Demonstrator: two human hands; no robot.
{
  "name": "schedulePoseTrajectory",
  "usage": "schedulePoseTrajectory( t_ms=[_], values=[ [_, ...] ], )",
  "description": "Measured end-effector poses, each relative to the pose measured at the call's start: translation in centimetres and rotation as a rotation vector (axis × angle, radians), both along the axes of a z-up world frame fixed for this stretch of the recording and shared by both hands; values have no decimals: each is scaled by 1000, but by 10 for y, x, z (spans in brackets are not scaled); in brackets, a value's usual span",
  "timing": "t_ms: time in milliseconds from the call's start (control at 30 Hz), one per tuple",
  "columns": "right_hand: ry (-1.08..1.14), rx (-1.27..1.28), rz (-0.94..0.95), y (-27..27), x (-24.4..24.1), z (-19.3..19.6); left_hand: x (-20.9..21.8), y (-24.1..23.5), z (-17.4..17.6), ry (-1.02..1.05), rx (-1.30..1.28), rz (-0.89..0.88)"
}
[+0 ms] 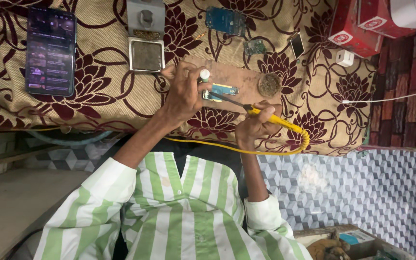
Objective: The person uses a soldering iron and solder wire to apply solder to a small blue circuit board. They repeatedly heat the board and feed solder to create joints while holding the board steady with their left hand.
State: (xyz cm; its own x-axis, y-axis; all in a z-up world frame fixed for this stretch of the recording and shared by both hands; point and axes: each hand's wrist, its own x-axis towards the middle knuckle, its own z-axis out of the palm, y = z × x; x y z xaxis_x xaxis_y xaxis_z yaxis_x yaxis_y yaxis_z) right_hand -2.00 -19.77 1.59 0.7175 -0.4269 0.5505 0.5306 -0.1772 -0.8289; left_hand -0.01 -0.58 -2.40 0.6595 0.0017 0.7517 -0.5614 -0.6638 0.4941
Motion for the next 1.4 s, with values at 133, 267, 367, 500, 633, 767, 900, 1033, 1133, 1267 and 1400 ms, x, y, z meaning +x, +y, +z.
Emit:
schedulePoseTrajectory(
  t_ms=[133,267,367,500,633,767,900,1033,1133,1267,1400],
  values=[
    [-22,-48,-14,1,0,2,2,-1,0,-49,-36,-34],
    [8,-75,-38,-1,4,-8,4,0,-2,-22,-36,-43],
    [63,-68,-13,-13,-5,-24,-5,-2,-5,79,-121,-118],
    [32,-784,-28,-32,-2,-35,-2,3,-7,74,-50,-43],
    [199,-204,-25,-19,-6,-29,-2,-3,-7,46,-85,-46],
    [20,-313,42,6,2,14,-6,4,27,61,-160,-51],
    [-13,-375,74,12,-2,32,-15,31,62,39,138,-73],
    [4,-377,139,10,-3,26,-18,56,85,-58,446,-11],
    [-1,-406,118,10,1,20,-4,67,91,46,611,-34],
    [69,-351,172,9,3,25,6,67,80,5,636,29],
    [43,-429,202,11,-7,44,-6,55,61,-241,315,164]
  ],
)
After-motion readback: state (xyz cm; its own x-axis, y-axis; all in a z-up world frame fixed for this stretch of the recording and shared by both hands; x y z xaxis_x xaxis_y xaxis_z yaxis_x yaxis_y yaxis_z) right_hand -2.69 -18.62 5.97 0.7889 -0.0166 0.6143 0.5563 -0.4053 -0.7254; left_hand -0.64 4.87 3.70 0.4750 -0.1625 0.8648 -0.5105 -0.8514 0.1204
